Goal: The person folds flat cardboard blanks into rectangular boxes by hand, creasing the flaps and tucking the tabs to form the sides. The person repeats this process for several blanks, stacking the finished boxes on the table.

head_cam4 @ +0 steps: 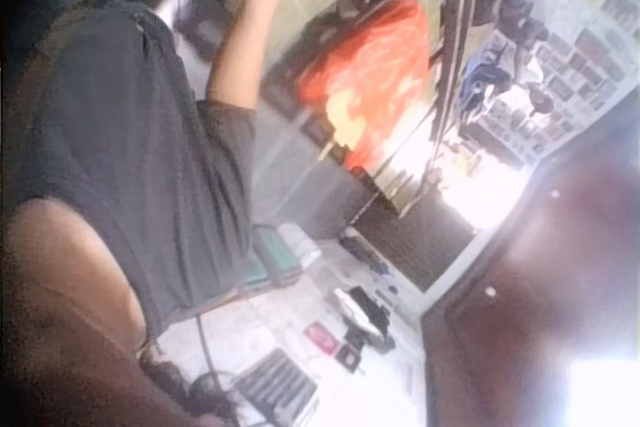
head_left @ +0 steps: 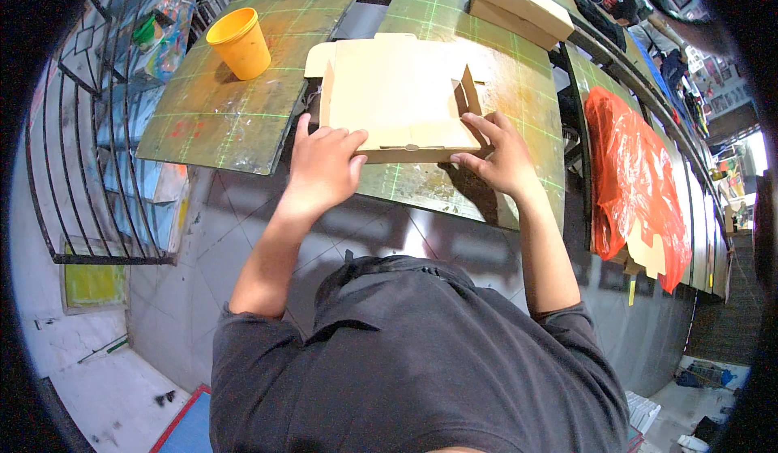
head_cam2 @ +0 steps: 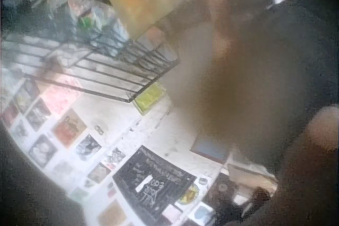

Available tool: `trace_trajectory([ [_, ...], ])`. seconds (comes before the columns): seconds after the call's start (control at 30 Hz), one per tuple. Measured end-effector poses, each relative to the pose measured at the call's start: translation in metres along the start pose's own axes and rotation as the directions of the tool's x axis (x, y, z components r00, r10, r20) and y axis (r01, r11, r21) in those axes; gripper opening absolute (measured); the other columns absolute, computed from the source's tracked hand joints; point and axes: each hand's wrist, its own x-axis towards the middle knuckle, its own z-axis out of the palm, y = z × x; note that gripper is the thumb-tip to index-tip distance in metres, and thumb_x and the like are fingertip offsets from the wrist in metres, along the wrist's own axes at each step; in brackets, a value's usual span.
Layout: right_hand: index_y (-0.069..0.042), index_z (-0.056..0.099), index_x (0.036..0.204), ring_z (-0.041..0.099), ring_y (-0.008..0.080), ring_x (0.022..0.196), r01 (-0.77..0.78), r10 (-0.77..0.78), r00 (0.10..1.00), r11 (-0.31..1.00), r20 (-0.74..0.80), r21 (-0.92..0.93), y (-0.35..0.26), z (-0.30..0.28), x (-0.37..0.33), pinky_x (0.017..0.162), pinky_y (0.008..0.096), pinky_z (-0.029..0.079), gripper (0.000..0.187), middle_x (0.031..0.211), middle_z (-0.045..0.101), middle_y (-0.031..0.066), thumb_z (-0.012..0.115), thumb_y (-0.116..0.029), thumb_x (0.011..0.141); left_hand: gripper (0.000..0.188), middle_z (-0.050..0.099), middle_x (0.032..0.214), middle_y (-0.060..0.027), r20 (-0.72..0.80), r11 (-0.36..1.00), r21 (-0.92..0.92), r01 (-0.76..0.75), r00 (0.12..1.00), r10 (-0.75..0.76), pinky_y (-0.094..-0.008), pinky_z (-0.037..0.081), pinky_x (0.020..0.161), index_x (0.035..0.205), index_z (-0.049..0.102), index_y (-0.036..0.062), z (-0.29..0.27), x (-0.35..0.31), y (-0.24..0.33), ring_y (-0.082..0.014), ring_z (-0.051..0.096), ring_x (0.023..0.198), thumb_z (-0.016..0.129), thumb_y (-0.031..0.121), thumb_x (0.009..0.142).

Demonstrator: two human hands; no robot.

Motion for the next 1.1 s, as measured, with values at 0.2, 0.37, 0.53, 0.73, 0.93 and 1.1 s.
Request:
trace_trajectory([
  [0.2, -0.011, 0.056, 0.112, 0.056, 0.0310, 0.095, -0.072, 0.073, 0.997, 0.997, 0.019, -0.023, 0.006, -0.003, 0.005, 0.082, 0.0376, 0.046, 0.066, 0.103, 0.056, 0.0136, 0.079, -0.037, 0.056, 0.020, 0.059, 0.078, -0.0077, 0.057, 0.987, -0.115, -0.115, 0.991, 0.122, -0.0407, 0.043, 0.073, 0.096, 0.059, 0.0121, 0.033, 0.021, 0.025, -0.0281, 0.057, 0.079, 0.059, 0.018, 0.077],
  [0.37, -0.012, 0.056, 0.112, 0.053, 0.0294, 0.105, -0.186, 0.190, 0.979, 0.981, 0.078, -0.054, 0.004, -0.008, 0.003, 0.086, 0.0380, 0.044, 0.066, 0.112, 0.054, 0.0126, 0.080, -0.034, 0.055, 0.014, 0.059, 0.074, -0.0080, 0.039, 0.978, -0.169, -0.120, 0.991, 0.129, -0.0402, 0.044, 0.064, 0.087, 0.059, 0.0120, 0.037, 0.022, 0.020, -0.0287, 0.057, 0.073, 0.059, 0.021, 0.077],
  [0.53, -0.012, 0.058, 0.106, 0.052, 0.0250, 0.104, 0.204, -0.221, 0.975, 0.904, -0.003, -0.375, -0.024, -0.008, -0.003, 0.086, 0.0365, 0.040, 0.049, 0.113, 0.052, 0.0073, 0.076, -0.019, 0.061, 0.015, 0.060, 0.075, -0.0091, 0.149, 0.988, -0.144, -0.052, 0.986, 0.073, -0.0410, 0.045, 0.066, 0.083, 0.060, 0.0111, 0.031, 0.030, 0.023, -0.0293, 0.059, 0.077, 0.062, 0.023, 0.075],
  [0.73, -0.006, 0.062, 0.084, 0.059, 0.0313, 0.081, 0.152, -0.078, 0.952, 0.960, 0.295, -0.236, -0.026, 0.011, 0.016, 0.074, 0.0411, 0.044, 0.020, 0.076, 0.061, 0.0126, 0.060, -0.004, 0.064, 0.018, 0.062, 0.073, -0.0123, 0.303, 0.998, -0.060, 0.027, 0.953, -0.008, -0.0428, 0.046, 0.068, 0.085, 0.063, 0.0105, 0.022, 0.039, 0.026, -0.0313, 0.061, 0.076, 0.064, 0.022, 0.072],
  [0.93, -0.004, 0.062, 0.091, 0.060, 0.0313, 0.079, 0.128, -0.089, 0.941, 0.987, 0.326, -0.100, -0.024, 0.010, 0.022, 0.068, 0.0403, 0.048, 0.027, 0.084, 0.062, 0.0148, 0.064, -0.009, 0.065, 0.023, 0.064, 0.077, -0.0129, 0.314, 0.993, -0.109, 0.046, 0.949, -0.010, -0.0397, 0.048, 0.071, 0.091, 0.064, 0.0099, 0.020, 0.041, 0.024, -0.0287, 0.062, 0.079, 0.067, 0.023, 0.071],
  [1.1, -0.001, 0.059, 0.105, 0.058, 0.0228, 0.087, 0.120, -0.054, 0.980, 0.928, -0.192, 0.353, -0.007, -0.007, 0.018, 0.076, 0.0327, 0.047, 0.042, 0.097, 0.061, 0.0121, 0.069, -0.025, 0.072, 0.025, 0.063, 0.089, -0.0056, -0.334, 0.731, -0.681, 0.051, 0.866, -0.372, -0.0276, 0.045, 0.077, 0.095, 0.062, 0.0040, 0.012, 0.034, -0.009, -0.0142, 0.058, 0.086, 0.069, 0.020, 0.077],
])
